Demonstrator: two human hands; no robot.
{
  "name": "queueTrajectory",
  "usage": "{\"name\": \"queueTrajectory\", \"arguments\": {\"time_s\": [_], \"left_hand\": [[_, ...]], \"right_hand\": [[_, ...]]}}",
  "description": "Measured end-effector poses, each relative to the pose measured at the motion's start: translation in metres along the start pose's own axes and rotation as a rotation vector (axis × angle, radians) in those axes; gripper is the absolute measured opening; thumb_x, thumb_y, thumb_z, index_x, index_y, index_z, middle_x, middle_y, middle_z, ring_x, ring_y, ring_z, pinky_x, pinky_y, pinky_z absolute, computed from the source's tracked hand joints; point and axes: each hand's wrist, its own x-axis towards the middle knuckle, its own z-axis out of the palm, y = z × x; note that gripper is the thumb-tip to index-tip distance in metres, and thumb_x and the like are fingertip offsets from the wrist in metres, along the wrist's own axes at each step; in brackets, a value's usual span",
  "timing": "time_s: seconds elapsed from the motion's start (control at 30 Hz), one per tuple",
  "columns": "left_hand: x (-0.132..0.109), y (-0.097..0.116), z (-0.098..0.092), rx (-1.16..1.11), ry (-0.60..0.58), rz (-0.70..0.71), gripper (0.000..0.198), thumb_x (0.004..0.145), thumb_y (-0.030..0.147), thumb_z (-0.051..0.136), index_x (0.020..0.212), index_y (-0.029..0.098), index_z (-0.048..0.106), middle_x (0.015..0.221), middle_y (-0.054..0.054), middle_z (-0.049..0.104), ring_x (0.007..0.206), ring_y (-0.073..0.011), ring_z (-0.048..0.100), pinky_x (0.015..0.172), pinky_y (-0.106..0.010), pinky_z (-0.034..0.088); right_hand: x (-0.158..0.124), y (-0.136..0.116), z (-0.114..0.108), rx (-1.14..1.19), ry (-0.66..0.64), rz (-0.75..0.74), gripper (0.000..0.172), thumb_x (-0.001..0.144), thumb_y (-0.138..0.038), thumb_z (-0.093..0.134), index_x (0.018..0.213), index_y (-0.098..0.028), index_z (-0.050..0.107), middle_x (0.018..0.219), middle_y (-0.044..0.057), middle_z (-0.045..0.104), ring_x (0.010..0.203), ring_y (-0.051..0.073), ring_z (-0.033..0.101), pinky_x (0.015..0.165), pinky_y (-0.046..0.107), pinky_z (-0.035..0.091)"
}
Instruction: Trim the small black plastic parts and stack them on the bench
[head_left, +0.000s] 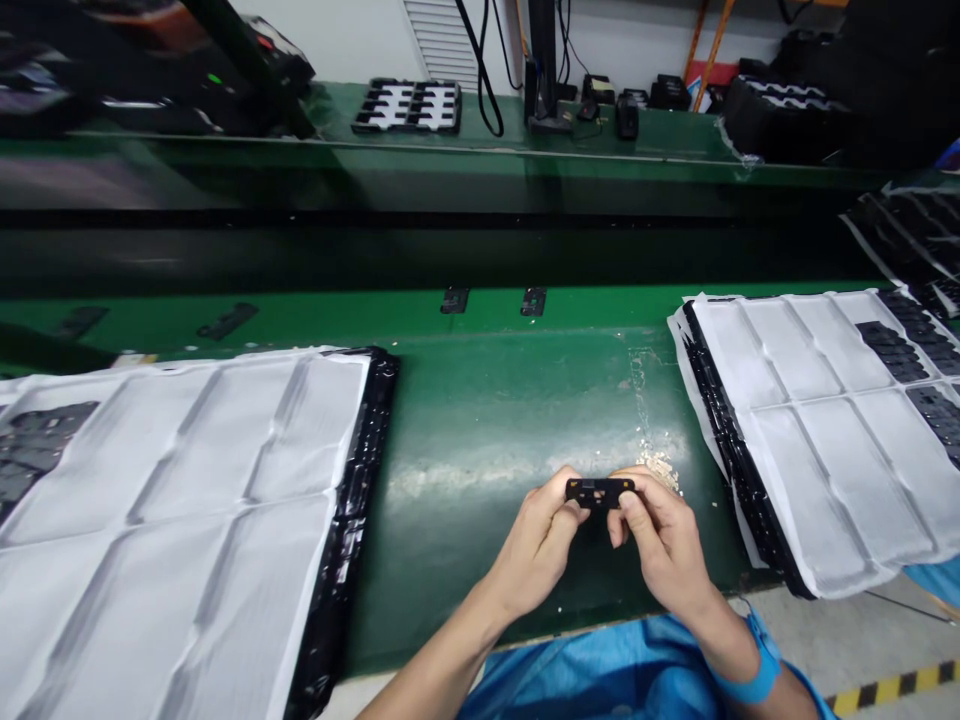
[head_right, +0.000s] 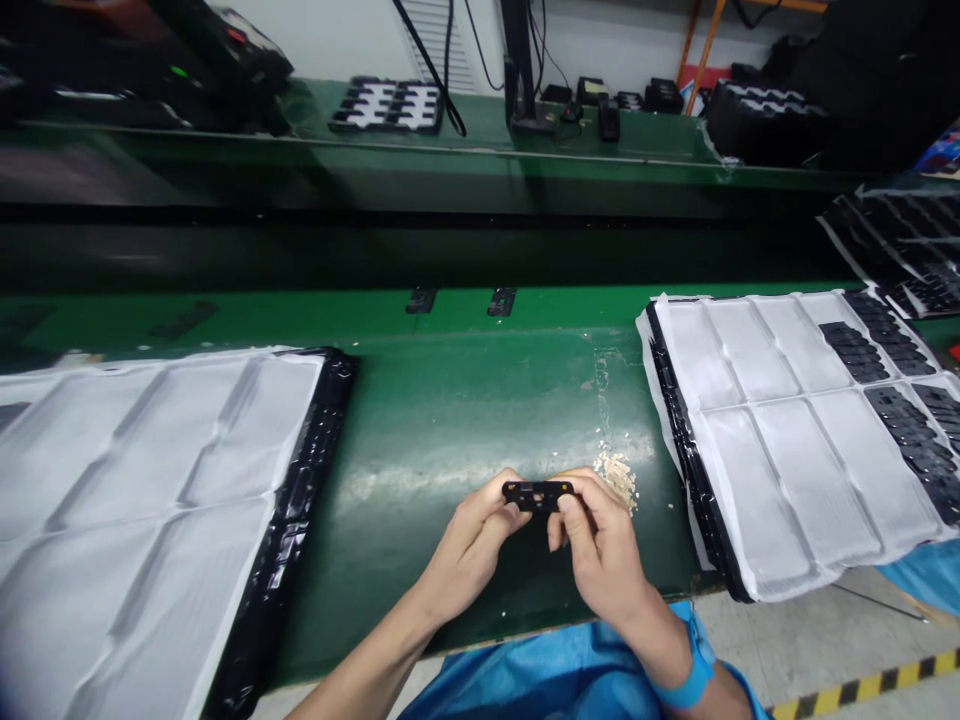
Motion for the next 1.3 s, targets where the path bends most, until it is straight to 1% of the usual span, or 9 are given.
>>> {"name": "queueTrajectory", "arguments": {"time_s": [0.1,0.2,0.33,0.4,0.6,0.73,0.8,0.97,1.3], "left_hand": [[0.002,0.003,-0.005,0.087,-0.039,0.021,0.019,0.098,0.024,0.043,0.081,0.022,0.05,0.073,0.004,0.05,0.065,-0.0153,0.048,0.064,-0.027,0.037],[0.004,0.007,-0.013,0.144,-0.033,0.01,0.016,0.101,0.023,0.044,0.098,0.02,0.059,0.075,0.003,0.054,0.067,-0.0158,0.051,0.066,-0.027,0.04],[0.008,0.008,-0.017,0.16,0.025,0.091,0.022,0.103,0.025,0.048,0.117,0.02,0.065,0.1,-0.004,0.066,0.09,-0.0188,0.061,0.086,-0.031,0.046],[0.012,0.008,-0.014,0.139,0.042,0.11,0.023,0.103,0.03,0.053,0.119,0.02,0.067,0.108,-0.006,0.068,0.093,-0.0194,0.062,0.088,-0.031,0.047],[0.018,0.008,-0.002,0.018,0.037,0.014,0.029,0.106,0.033,0.045,0.109,0.015,0.068,0.069,0.002,0.057,0.063,-0.015,0.054,0.062,-0.026,0.042],[0.019,0.01,0.0,-0.07,0.036,-0.001,0.027,0.105,0.032,0.045,0.109,0.014,0.065,0.071,0.002,0.058,0.061,-0.0133,0.055,0.061,-0.025,0.043],[0.019,0.01,0.0,-0.096,0.045,-0.012,0.027,0.104,0.033,0.047,0.105,0.014,0.065,0.068,0.003,0.058,0.058,-0.0124,0.053,0.059,-0.025,0.042],[0.016,0.01,-0.002,-0.139,0.059,-0.05,0.031,0.104,0.038,0.048,0.095,0.014,0.065,0.06,0.004,0.056,0.052,-0.0116,0.048,0.054,-0.024,0.039],[0.011,0.005,-0.002,-0.201,0.02,-0.016,0.035,0.106,0.044,0.049,0.102,0.014,0.067,0.066,0.002,0.058,0.054,-0.0126,0.052,0.055,-0.025,0.042]], "right_hand": [[0.001,0.001,-0.001,-0.003,0.034,0.034,0.024,0.11,-0.03,0.047,0.099,-0.02,0.066,0.071,-0.002,0.058,0.059,0.014,0.058,0.066,0.027,0.049],[0.002,0.003,-0.004,-0.003,0.085,0.089,0.025,0.11,-0.034,0.049,0.097,-0.019,0.064,0.066,-0.004,0.057,0.058,0.013,0.056,0.064,0.026,0.047],[0.005,0.004,-0.006,0.01,0.104,0.133,0.021,0.108,-0.035,0.05,0.105,-0.019,0.063,0.067,-0.004,0.057,0.058,0.014,0.056,0.061,0.025,0.046],[0.007,0.005,-0.006,0.016,0.071,0.129,0.02,0.108,-0.033,0.049,0.108,-0.019,0.063,0.068,-0.004,0.057,0.06,0.014,0.056,0.061,0.025,0.047],[0.01,0.005,-0.007,-0.133,0.037,0.067,0.024,0.105,-0.027,0.052,0.123,-0.021,0.067,0.107,0.008,0.072,0.095,0.021,0.069,0.086,0.031,0.054],[0.011,0.004,-0.006,-0.189,0.084,0.064,0.025,0.108,-0.031,0.049,0.098,-0.02,0.069,0.079,0.002,0.065,0.072,0.018,0.064,0.071,0.028,0.05],[0.011,0.003,-0.005,-0.188,0.083,0.064,0.026,0.108,-0.032,0.049,0.093,-0.02,0.068,0.074,0.0,0.062,0.068,0.017,0.061,0.067,0.027,0.048],[0.009,0.001,-0.005,-0.183,0.06,0.043,0.027,0.108,-0.032,0.049,0.091,-0.02,0.067,0.072,-0.001,0.061,0.068,0.016,0.06,0.067,0.027,0.047],[0.006,0.0,0.001,-0.106,0.063,0.083,0.026,0.108,-0.032,0.051,0.1,-0.017,0.071,0.07,-0.002,0.061,0.061,0.014,0.061,0.06,0.025,0.047]]}}
